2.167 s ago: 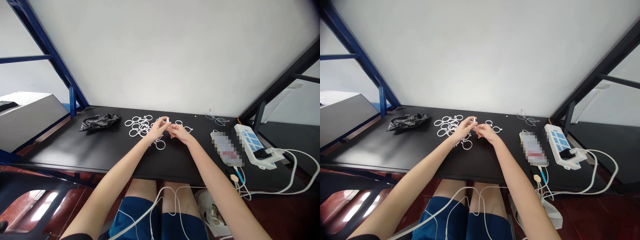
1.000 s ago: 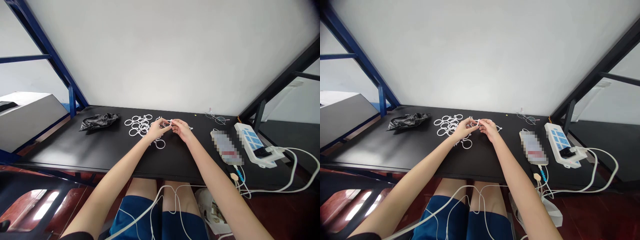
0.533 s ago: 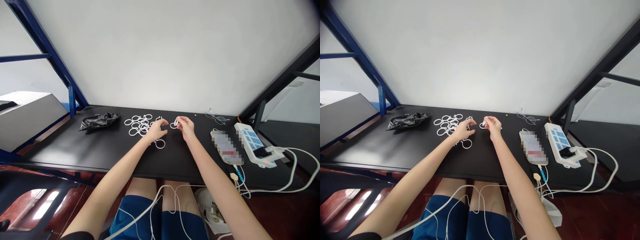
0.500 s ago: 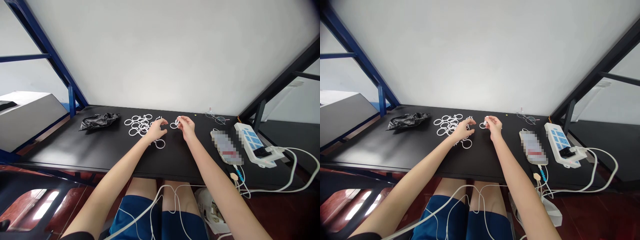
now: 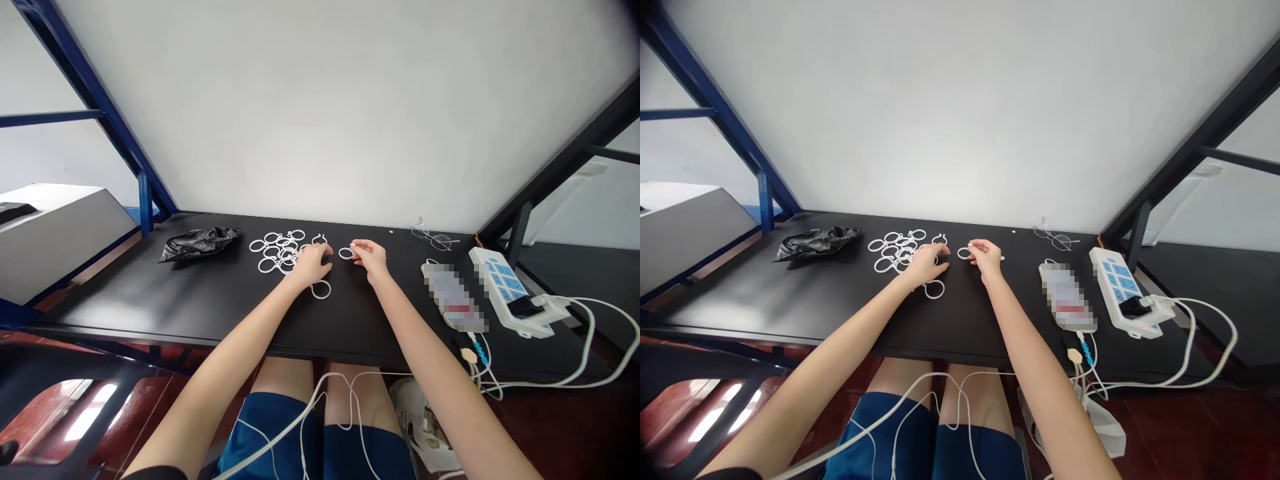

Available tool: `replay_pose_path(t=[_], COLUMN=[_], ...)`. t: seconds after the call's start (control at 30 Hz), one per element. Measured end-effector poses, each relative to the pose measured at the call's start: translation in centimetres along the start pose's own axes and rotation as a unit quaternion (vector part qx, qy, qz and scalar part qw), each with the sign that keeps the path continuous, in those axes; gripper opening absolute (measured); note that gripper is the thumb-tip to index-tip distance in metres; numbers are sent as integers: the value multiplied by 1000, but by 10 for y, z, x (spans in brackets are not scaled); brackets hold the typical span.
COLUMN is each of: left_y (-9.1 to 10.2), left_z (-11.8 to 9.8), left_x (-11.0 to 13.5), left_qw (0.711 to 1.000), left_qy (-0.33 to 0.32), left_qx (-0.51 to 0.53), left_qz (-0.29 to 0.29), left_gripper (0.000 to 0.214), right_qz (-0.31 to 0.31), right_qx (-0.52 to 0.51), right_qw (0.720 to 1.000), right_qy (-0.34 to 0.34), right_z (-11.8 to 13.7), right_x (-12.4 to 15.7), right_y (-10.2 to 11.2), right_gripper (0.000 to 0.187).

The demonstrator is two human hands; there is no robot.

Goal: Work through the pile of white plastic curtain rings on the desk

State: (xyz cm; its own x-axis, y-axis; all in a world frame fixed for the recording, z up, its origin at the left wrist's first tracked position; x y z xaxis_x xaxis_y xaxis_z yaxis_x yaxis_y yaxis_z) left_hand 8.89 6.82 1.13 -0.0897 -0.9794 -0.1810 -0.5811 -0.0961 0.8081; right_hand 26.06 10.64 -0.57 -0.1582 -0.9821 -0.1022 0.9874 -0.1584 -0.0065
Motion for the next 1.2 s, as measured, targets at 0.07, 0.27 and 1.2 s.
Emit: replay_pose_path(t=[0.07, 0.27, 1.2], left_y=[-1, -3, 4], left_z=[1, 0, 12], left_x=[-1, -1, 2], left_qw=[1000, 1000, 987], left_qy=[-8, -17, 47], left_qx=[8, -4, -148], left_qz=[2, 0, -42], left_gripper=[26, 27, 29], right_qz=[12, 38, 55], right_qx=[12, 29, 48], right_qw=[1000, 999, 997], right_qy=[2, 6, 29], right_z=[0, -2, -1], right_x=[0, 0, 1], right_y=[-2, -5, -9], right_gripper=[16, 14, 20])
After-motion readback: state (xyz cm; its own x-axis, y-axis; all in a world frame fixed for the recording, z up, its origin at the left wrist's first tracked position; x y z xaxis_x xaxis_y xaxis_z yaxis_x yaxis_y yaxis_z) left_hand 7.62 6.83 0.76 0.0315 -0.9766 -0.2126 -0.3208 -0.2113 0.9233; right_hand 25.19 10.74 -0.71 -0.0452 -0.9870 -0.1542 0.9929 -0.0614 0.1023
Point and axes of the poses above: each hand's wrist, its own x-axis away from the middle knuckle, its own y-axis out of the back of the hand, z = x × y, the point moved 6 cm from there along -x, towards the middle knuckle, and after that the axes turned 7 degrees about y, right-handed, at the moved point
